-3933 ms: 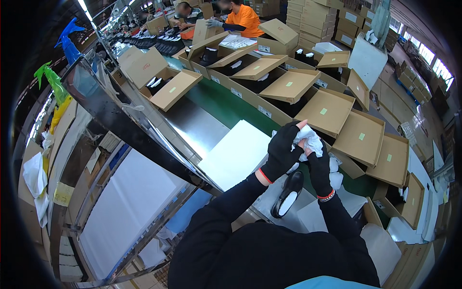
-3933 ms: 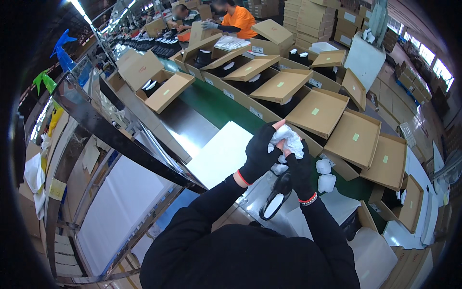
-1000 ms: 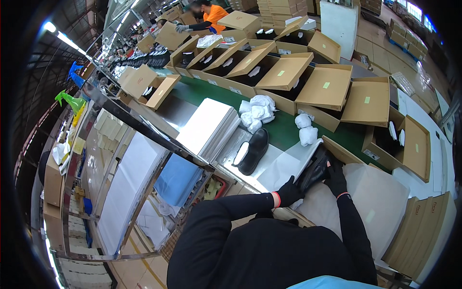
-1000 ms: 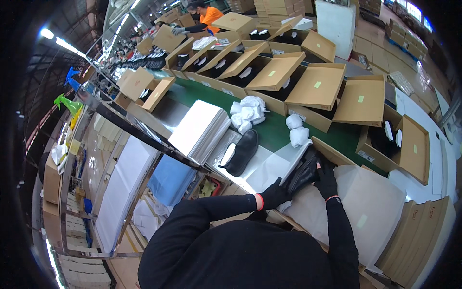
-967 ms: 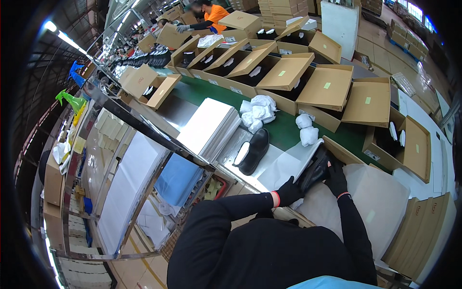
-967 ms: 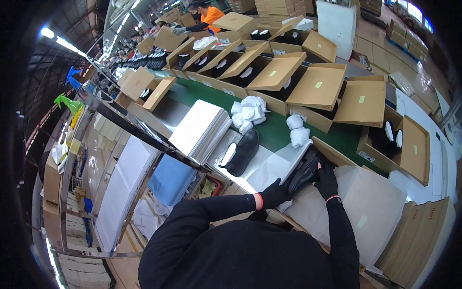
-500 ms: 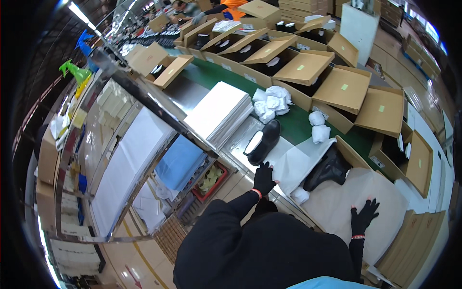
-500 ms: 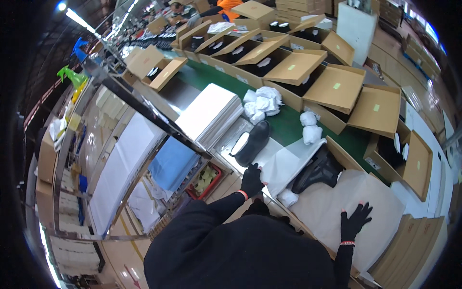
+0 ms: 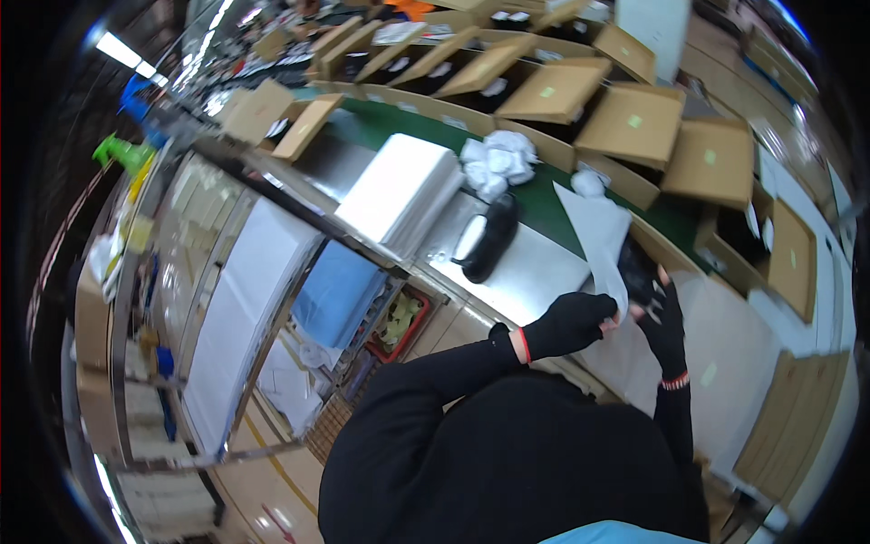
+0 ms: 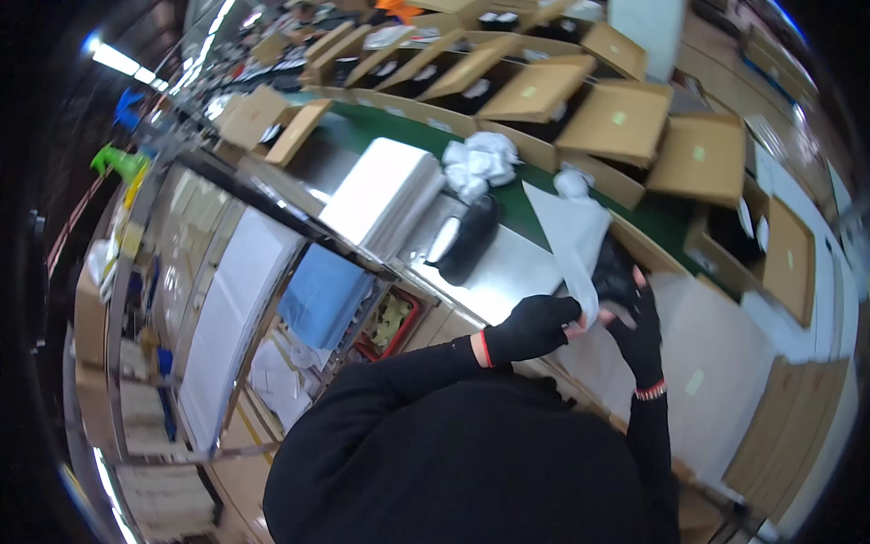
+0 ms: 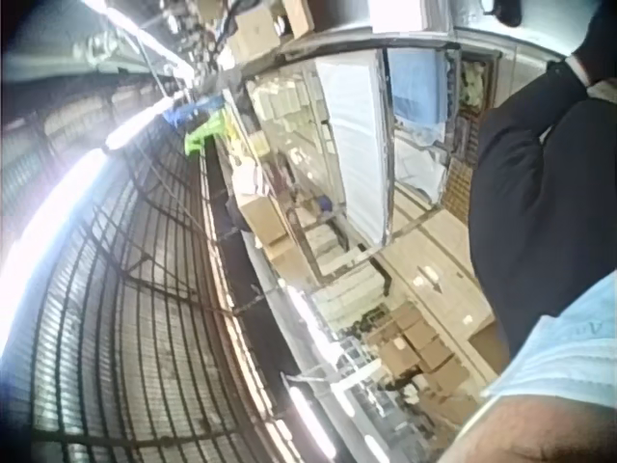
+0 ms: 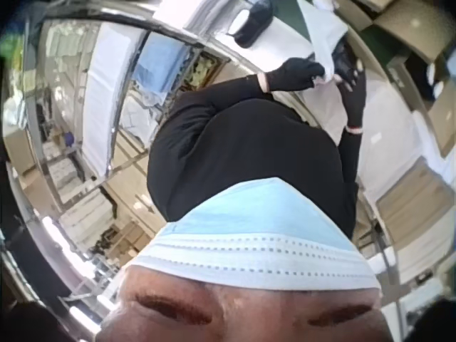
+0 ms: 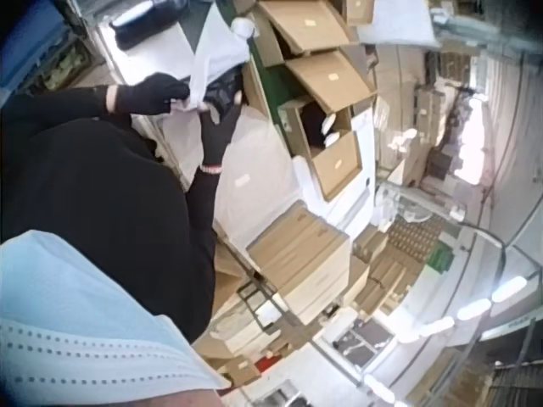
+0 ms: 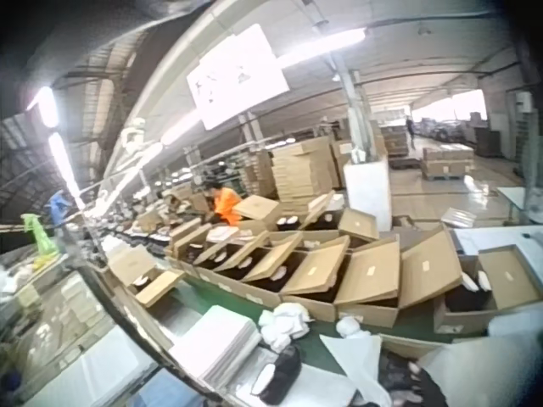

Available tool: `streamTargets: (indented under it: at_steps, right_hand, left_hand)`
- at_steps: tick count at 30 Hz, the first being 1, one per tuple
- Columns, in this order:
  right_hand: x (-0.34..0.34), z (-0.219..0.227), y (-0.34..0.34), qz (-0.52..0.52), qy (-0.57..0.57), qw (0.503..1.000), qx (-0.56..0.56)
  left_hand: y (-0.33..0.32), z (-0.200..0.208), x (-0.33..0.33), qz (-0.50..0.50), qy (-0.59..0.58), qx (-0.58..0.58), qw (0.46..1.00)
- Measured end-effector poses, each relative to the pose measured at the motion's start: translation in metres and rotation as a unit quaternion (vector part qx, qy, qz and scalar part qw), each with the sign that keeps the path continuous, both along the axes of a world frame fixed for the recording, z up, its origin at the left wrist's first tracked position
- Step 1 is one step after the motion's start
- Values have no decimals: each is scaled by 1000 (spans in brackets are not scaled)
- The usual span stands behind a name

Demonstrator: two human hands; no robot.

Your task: The person places a pair of black shoes into a cardboard box lined with white tissue paper. They add crumpled white paper fillers to secure the shoes, fold the tissue paper over the contents, and close the box. The process is repeated for multiple pairs of shoes on a conveyor belt.

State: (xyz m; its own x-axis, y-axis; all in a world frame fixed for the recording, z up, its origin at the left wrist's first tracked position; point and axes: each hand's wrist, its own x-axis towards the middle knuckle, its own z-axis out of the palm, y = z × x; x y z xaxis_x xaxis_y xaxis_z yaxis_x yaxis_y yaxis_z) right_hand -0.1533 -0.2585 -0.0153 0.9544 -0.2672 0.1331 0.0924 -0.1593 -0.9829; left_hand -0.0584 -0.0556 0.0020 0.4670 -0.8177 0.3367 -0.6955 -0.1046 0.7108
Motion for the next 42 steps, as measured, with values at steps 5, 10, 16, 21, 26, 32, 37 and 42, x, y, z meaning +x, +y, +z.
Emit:
streamTargets:
  at_steps: [5, 10, 16, 21, 26, 32, 37, 42]
  right_hand:
    - [16, 42, 26, -49, -12, 988, -149]
    - [-4, 16, -14, -78, -14, 982, -173]
    - [-52, 8, -95, -213, 505, 664, -509]
    - [7, 13, -34, -73, 65, 877, -470]
    - [26, -100, -77, 64, 375, 660, -647]
    - [-42, -32, -28, 3, 262, 757, -599]
    - [-119, -76, -11, -78, 315, 728, -604]
    - [-114, -58, 24, -145, 448, 713, -519]
  left_hand:
    - [-26, 4, -37, -195, 4, 25, 980]
    - [-11, -14, -46, -174, 57, 52, 982]
    - [20, -67, -26, -105, -40, 113, 987]
    - [28, -91, -18, -168, -166, 200, 951]
    - [26, -103, -21, -134, -156, 150, 967]
    - [72, -87, 34, -80, -39, 74, 993]
    - [147, -80, 190, 225, -64, -66, 970]
    - [290, -88, 371, 442, -203, -28, 873]
